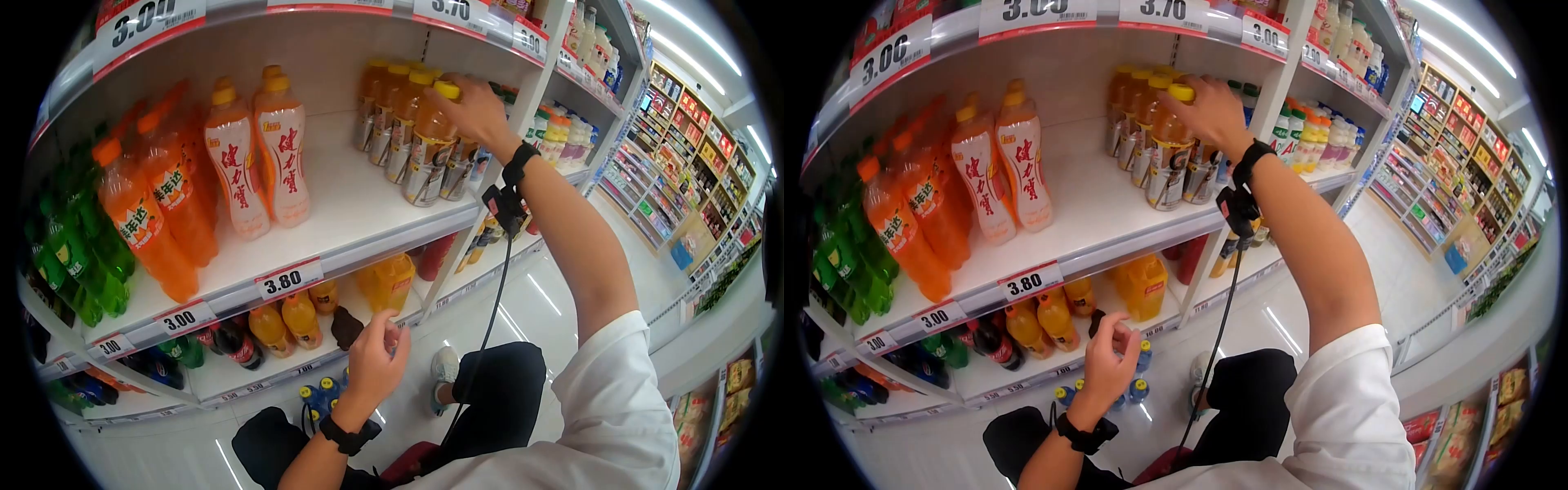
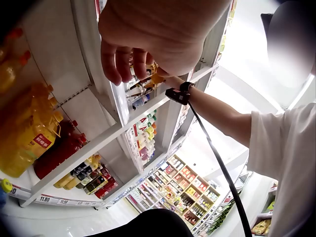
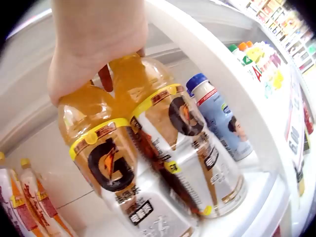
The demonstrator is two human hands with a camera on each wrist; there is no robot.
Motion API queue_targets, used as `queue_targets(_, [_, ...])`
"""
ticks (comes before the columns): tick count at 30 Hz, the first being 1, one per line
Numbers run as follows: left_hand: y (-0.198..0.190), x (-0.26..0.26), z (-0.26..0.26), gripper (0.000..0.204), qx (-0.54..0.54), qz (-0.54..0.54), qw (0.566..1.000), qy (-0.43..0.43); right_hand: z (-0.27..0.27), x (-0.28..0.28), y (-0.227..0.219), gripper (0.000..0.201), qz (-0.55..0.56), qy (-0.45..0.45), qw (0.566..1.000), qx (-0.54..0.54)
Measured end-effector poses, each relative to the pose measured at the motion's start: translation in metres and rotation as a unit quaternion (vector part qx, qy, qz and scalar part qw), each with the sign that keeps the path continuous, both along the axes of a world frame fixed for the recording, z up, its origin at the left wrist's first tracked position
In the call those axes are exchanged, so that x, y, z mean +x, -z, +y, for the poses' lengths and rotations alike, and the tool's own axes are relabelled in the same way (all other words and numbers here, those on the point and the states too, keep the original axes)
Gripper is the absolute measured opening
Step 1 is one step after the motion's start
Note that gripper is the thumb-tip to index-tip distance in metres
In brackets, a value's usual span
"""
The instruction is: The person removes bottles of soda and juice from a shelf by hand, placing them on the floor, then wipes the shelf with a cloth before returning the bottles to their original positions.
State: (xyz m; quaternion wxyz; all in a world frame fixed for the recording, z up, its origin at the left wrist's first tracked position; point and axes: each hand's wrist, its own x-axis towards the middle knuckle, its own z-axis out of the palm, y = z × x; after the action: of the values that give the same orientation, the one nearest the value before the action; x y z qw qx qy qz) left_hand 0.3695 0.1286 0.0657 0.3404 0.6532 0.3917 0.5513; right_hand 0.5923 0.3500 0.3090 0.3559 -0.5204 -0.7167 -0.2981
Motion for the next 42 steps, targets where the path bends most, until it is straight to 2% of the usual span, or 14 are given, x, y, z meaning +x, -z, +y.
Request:
queue_targets(1, [0.001,-0.001,0.001,0.03,0.003,0.008,1.0,-0.002,0.0,0.001,-0.001,0.06,0.0,-0.001,1.0,-0.003])
queue_targets(3, [0.002,-0.001,0.001,0.03,0.008,0.018,1.0,-0.006,-0.014,-0.003,-0.011,0.061,-0.018,0.039,0.995,-0.085])
queue_targets(5, [0.004,0.0,0.002,0.03,0.015,0.027,0.999,-0.009,-0.013,0.0,-0.013,0.061,-0.043,0.038,0.996,-0.074])
queue_targets(7, [0.005,0.002,0.003,0.03,0.027,0.036,0.999,-0.011,-0.018,0.0,-0.02,0.061,-0.09,0.078,0.988,-0.1])
queue_targets(11, [0.007,0.003,0.004,0.03,0.04,0.051,0.998,0.001,-0.025,0.001,-0.028,0.06,-0.121,0.096,0.978,-0.14])
queue_targets(13, [0.006,0.004,0.003,0.03,0.04,0.053,0.998,-0.003,-0.016,0.01,-0.027,0.058,-0.149,0.038,0.983,-0.103])
queue_targets(20, [0.007,0.003,0.003,0.03,0.023,0.056,0.998,-0.006,-0.017,0.005,-0.037,0.056,-0.205,0.064,0.966,-0.143])
queue_targets(23, [0.006,0.001,0.005,0.029,0.033,0.061,0.998,-0.006,-0.018,0.003,-0.04,0.054,-0.216,0.048,0.961,-0.169])
queue_targets(25, [0.008,0.001,0.004,0.029,0.041,0.066,0.997,-0.011,-0.018,0.003,-0.041,0.053,-0.223,0.007,0.959,-0.175])
queue_targets(28, [0.009,0.0,0.005,0.029,0.055,0.069,0.996,-0.01,-0.021,-0.003,-0.042,0.055,-0.218,0.003,0.955,-0.201])
queue_targets(34, [0.009,-0.002,0.002,0.03,0.06,0.064,0.996,-0.009,-0.032,-0.014,-0.042,0.056,-0.243,0.035,0.951,-0.188])
queue_targets(42, [0.005,-0.003,0.001,0.027,0.063,0.05,0.997,-0.013,-0.038,-0.004,-0.042,0.053,-0.274,0.045,0.951,-0.137])
